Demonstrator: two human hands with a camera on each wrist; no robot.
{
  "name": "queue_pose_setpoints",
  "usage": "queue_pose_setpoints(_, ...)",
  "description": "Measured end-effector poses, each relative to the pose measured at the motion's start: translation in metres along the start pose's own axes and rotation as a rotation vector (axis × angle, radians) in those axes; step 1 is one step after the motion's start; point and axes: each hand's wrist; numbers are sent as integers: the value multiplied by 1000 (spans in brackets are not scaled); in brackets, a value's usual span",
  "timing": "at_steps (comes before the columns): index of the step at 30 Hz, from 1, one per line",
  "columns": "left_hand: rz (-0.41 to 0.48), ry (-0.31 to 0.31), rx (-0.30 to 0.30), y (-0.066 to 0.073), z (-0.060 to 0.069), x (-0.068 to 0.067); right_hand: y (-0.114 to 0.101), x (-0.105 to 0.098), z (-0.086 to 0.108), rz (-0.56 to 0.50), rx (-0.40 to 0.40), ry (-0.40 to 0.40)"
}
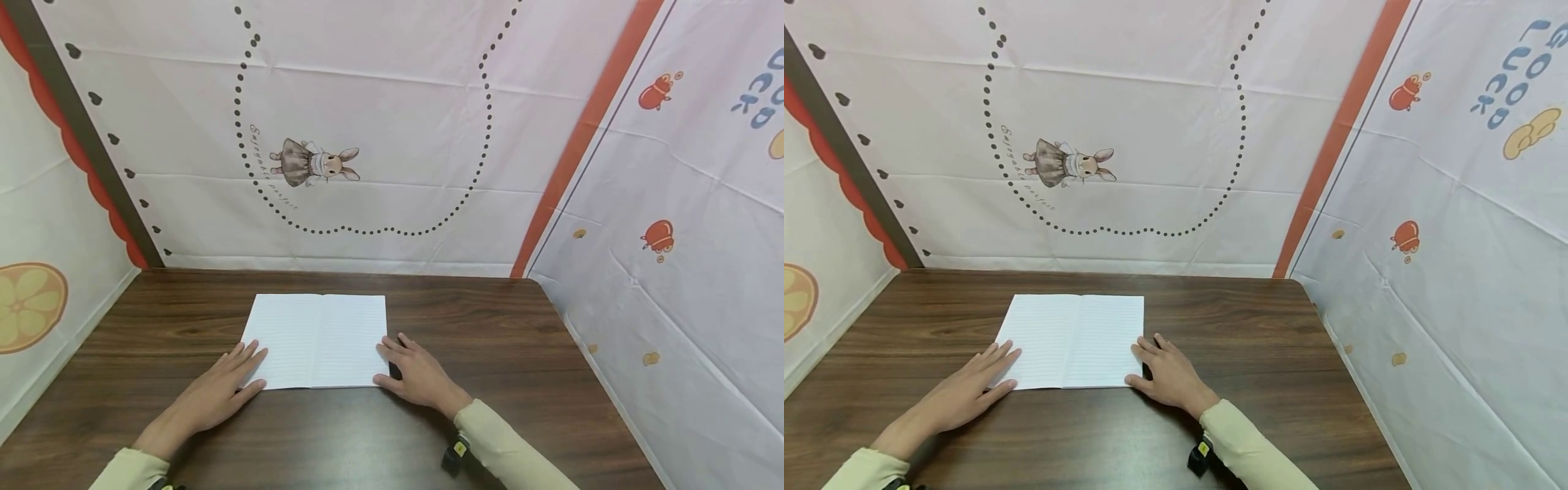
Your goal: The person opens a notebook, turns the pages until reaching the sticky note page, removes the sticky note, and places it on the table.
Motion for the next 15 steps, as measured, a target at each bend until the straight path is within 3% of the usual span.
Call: queue_pose_setpoints(15,3,1,-4,1,0,-1,5,-6,3,27,-33,-30)
Point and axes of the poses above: each hand's wrist, its own z-axis away from the middle knuckle, its own x-axis out of the palm, y = z × x
